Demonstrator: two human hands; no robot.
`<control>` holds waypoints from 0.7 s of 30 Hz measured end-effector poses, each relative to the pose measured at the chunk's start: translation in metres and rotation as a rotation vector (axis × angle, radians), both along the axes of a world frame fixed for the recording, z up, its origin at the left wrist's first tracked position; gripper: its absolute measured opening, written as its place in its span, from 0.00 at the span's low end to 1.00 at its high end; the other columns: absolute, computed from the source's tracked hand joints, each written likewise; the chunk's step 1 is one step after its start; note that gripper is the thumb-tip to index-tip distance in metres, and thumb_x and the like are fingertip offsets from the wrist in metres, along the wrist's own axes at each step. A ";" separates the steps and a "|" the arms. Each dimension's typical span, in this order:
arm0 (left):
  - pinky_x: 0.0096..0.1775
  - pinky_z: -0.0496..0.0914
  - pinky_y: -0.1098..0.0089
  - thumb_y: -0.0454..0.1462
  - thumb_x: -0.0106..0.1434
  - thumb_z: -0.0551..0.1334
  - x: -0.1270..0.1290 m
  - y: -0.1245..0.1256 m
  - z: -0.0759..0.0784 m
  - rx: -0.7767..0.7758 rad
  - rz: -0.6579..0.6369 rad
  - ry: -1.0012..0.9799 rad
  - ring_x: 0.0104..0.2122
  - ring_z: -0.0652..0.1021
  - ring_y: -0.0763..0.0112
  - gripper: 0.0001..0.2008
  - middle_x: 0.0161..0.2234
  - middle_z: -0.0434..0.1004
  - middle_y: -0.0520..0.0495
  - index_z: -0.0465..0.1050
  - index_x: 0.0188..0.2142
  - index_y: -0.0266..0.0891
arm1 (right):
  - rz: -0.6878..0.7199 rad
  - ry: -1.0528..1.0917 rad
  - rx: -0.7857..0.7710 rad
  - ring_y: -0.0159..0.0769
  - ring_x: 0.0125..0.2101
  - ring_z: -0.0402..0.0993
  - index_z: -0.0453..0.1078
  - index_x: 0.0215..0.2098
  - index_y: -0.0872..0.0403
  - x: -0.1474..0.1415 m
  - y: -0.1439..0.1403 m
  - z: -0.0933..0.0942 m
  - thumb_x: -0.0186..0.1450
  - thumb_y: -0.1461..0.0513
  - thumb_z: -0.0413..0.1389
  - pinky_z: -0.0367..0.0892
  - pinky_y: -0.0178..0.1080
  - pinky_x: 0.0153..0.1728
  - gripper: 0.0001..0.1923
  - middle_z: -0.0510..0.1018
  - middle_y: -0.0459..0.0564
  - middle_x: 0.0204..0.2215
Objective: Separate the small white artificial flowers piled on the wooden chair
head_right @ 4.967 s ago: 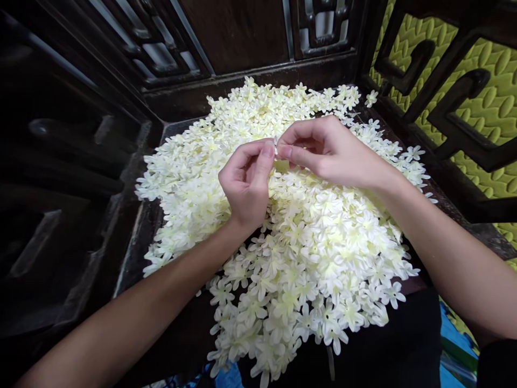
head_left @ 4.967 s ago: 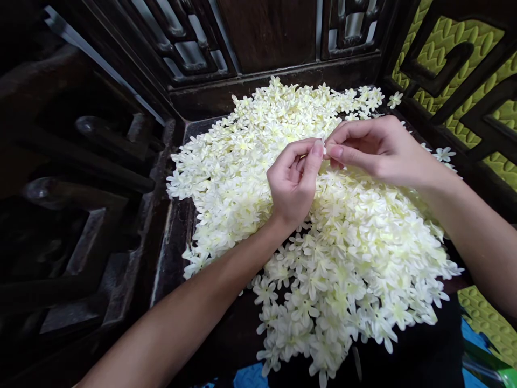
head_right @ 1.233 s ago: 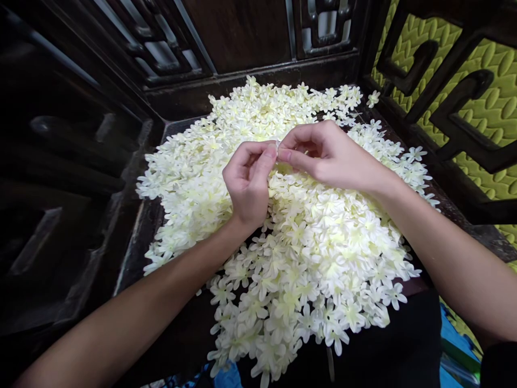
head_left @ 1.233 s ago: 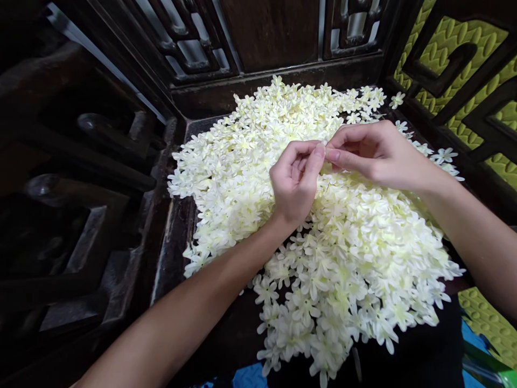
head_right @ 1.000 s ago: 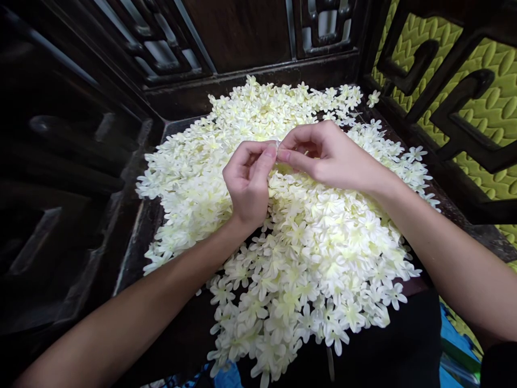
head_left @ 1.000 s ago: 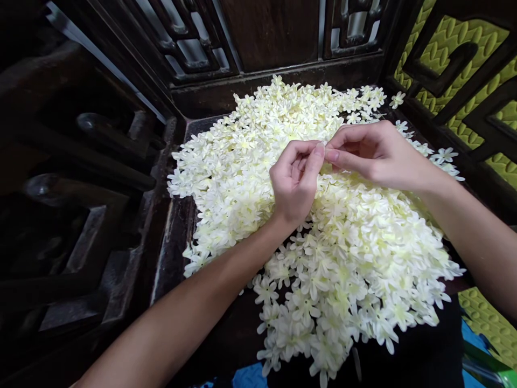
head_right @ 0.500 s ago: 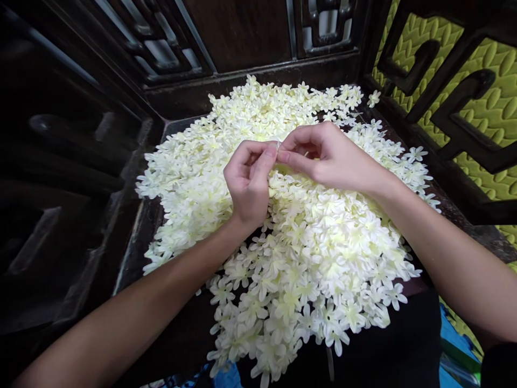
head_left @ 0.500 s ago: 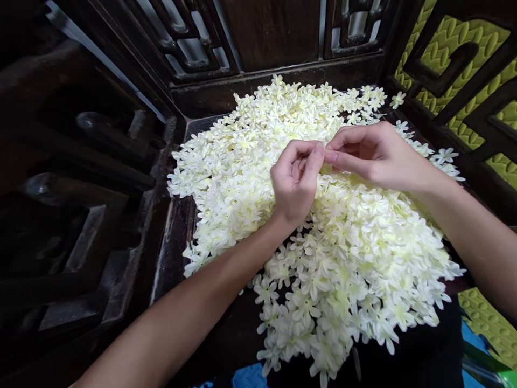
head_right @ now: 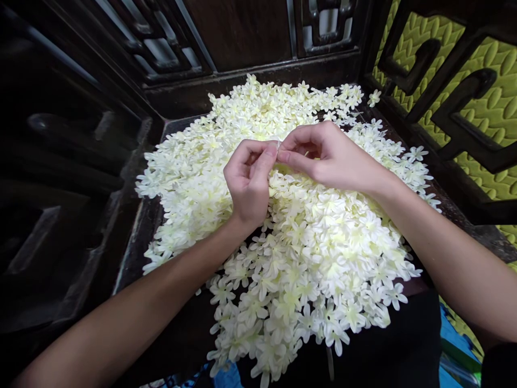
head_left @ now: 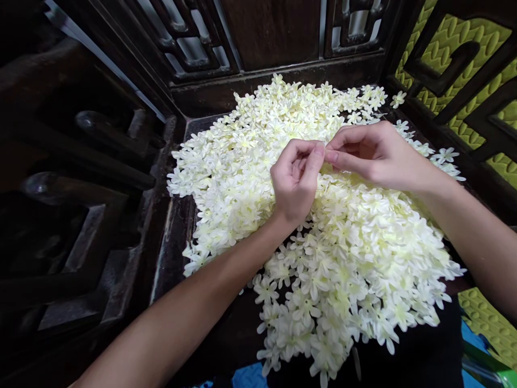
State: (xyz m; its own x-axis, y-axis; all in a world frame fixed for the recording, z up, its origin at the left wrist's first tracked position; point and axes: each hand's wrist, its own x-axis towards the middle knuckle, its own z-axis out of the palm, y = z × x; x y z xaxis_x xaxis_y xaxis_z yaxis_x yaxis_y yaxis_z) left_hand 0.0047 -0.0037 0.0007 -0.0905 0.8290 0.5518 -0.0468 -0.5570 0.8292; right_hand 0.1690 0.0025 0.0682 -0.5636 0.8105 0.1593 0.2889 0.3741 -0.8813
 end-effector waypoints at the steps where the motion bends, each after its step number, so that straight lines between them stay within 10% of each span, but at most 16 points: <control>1: 0.32 0.73 0.68 0.46 0.66 0.63 0.000 0.000 0.000 0.000 -0.001 -0.001 0.31 0.77 0.73 0.10 0.32 0.77 0.50 0.72 0.33 0.42 | 0.000 0.003 0.003 0.27 0.20 0.59 0.75 0.35 0.53 0.000 0.000 0.000 0.67 0.54 0.62 0.51 0.35 0.16 0.10 0.74 0.47 0.26; 21: 0.28 0.71 0.73 0.42 0.67 0.63 0.000 0.001 0.000 0.017 -0.021 -0.031 0.29 0.76 0.76 0.09 0.30 0.76 0.51 0.72 0.33 0.41 | -0.008 0.007 0.011 0.24 0.18 0.57 0.76 0.36 0.57 -0.002 0.000 0.001 0.67 0.55 0.62 0.49 0.33 0.14 0.12 0.72 0.46 0.23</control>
State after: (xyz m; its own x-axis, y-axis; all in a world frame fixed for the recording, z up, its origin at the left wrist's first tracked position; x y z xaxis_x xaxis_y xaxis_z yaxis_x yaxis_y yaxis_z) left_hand 0.0047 -0.0029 0.0005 -0.0898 0.8214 0.5632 -0.0840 -0.5697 0.8175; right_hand 0.1667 0.0025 0.0695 -0.5562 0.8130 0.1722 0.2860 0.3818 -0.8789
